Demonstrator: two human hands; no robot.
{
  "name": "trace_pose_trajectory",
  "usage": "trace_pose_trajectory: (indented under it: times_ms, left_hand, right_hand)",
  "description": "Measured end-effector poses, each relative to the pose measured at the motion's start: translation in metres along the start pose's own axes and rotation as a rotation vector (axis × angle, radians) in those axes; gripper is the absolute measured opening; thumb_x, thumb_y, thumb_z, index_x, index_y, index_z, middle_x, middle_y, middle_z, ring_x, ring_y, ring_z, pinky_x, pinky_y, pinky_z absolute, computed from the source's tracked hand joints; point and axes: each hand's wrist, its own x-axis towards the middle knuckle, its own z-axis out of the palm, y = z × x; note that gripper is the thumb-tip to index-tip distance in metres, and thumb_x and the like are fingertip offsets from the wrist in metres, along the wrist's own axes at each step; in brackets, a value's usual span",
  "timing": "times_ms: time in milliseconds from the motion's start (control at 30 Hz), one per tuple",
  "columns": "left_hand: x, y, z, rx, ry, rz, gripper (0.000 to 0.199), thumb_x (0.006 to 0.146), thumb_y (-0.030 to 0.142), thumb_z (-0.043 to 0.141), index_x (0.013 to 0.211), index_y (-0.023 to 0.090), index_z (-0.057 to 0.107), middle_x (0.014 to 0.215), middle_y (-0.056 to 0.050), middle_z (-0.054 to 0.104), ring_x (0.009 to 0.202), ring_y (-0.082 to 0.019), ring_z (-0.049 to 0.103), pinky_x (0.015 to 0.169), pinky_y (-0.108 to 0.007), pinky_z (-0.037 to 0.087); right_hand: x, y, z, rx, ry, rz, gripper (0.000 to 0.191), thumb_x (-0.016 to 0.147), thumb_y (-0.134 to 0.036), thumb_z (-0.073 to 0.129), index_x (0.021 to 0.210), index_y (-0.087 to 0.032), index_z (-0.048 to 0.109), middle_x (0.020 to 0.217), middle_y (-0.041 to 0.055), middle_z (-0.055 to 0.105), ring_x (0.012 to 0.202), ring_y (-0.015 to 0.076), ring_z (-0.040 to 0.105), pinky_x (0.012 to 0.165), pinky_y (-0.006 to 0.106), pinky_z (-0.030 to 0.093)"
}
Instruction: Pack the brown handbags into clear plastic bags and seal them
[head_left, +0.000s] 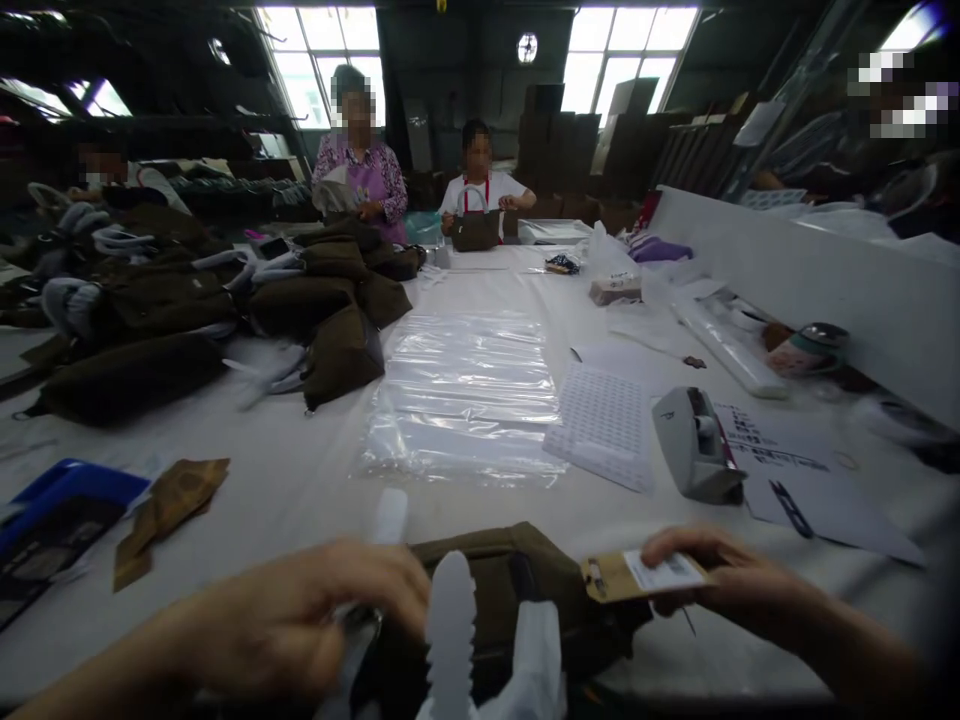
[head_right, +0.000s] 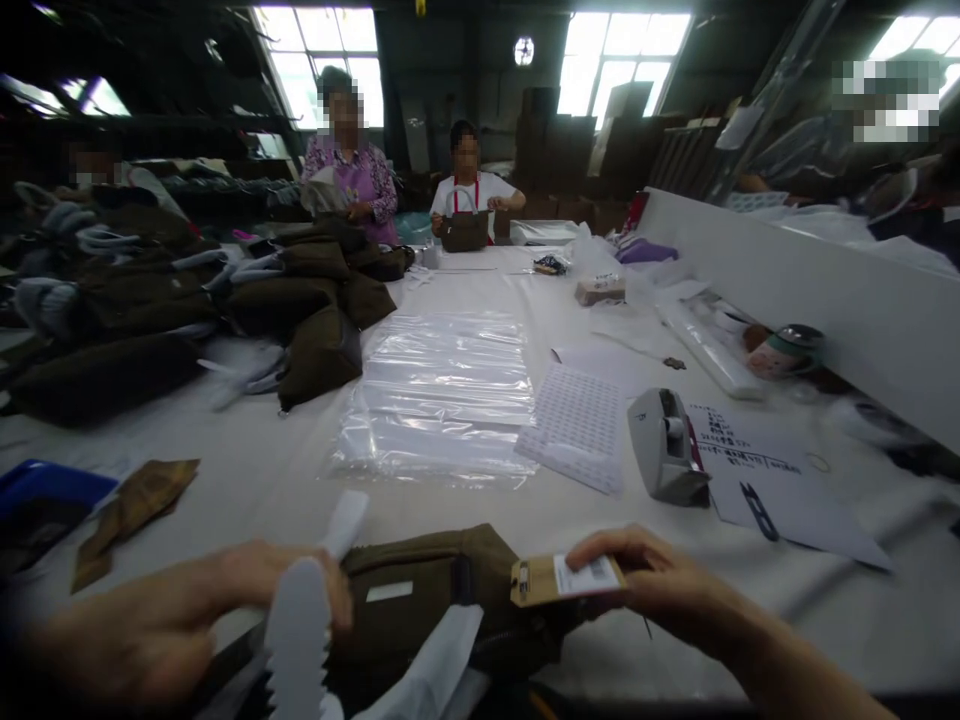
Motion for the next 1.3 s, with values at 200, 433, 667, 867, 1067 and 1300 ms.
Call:
trace_pose_trajectory:
  times_ms: [200, 433, 667, 867, 1067, 1300]
  left_hand:
    - [0.012, -0.044, 0.006, 0.059, 0.208, -0.252, 0.038, 0.084, 0.049, 0.044, 0.097, 0.021, 0.067, 0.099, -0.003, 0.066, 0.097, -0.025, 0.058, 0.089, -0.032, 0.042]
    - [-0.019, -0.084, 0.037, 0.044, 0.567, -0.523, 0.071, 0.06, 0.054, 0.068, 0.119, 0.016, 0.052, 0.126, -0.013, 0.051, 0.12, -0.034, 0.042, 0.102, -0.044, 0.031]
    - [-0.039, -0.067, 0.073, -0.758, 0.465, -0.629, 0.066, 0.076, 0.058, 0.052, 0.128, 0.019, 0.043, 0.119, -0.01, 0.058, 0.108, -0.028, 0.055, 0.092, -0.037, 0.044]
    - [0.012, -0.095, 0.044, -0.339, 0.791, -0.094, 0.072, 0.068, 0.042, 0.067, 0.129, 0.017, 0.039, 0.13, -0.011, 0.05, 0.12, -0.03, 0.044, 0.098, -0.036, 0.039]
    - [0.01, -0.156, 0.099, -0.03, 0.86, -0.001, 0.063, 0.077, 0.042, 0.058, 0.131, 0.018, 0.036, 0.144, -0.01, 0.028, 0.134, -0.026, 0.023, 0.112, -0.036, 0.019]
    - [0.017, -0.152, 0.103, 0.323, 0.935, -0.15, 0.064, 0.084, 0.042, 0.05, 0.139, 0.02, 0.026, 0.148, -0.012, 0.018, 0.136, -0.03, 0.015, 0.111, -0.048, 0.019]
  right_hand:
    - [0.089, -0.024, 0.037, -0.178, -0.005, -0.046, 0.03, 0.061, -0.027, 0.074, 0.081, -0.02, 0.054, 0.065, -0.004, 0.053, 0.05, 0.0086, 0.045, 0.046, 0.021, 0.035]
    - [0.138, 0.035, 0.062, -0.434, 0.134, 0.165, 0.081, 0.05, -0.035, 0.082, 0.12, -0.021, 0.044, 0.095, 0.0049, 0.057, 0.084, 0.0202, 0.058, 0.073, 0.033, 0.047]
    - [0.106, 0.043, 0.067, -0.046, -0.094, 0.414, 0.071, 0.068, -0.048, 0.07, 0.127, -0.024, 0.039, 0.102, 0.0075, 0.065, 0.093, 0.0253, 0.063, 0.081, 0.038, 0.051]
    - [0.157, 0.011, 0.054, -0.156, 0.041, -0.328, 0.087, 0.056, -0.033, 0.079, 0.129, -0.03, 0.032, 0.125, 0.006, 0.05, 0.103, 0.0252, 0.057, 0.086, 0.037, 0.049]
    - [0.134, 0.066, 0.044, -0.242, 0.057, -0.39, 0.077, 0.06, -0.036, 0.075, 0.12, -0.026, 0.029, 0.105, 0.0039, 0.059, 0.092, 0.0234, 0.061, 0.082, 0.038, 0.05]
    - [0.133, 0.061, 0.051, -0.776, 0.449, -0.428, 0.06, 0.064, -0.033, 0.07, 0.114, -0.019, 0.04, 0.108, 0.0095, 0.056, 0.104, 0.0301, 0.054, 0.093, 0.046, 0.042]
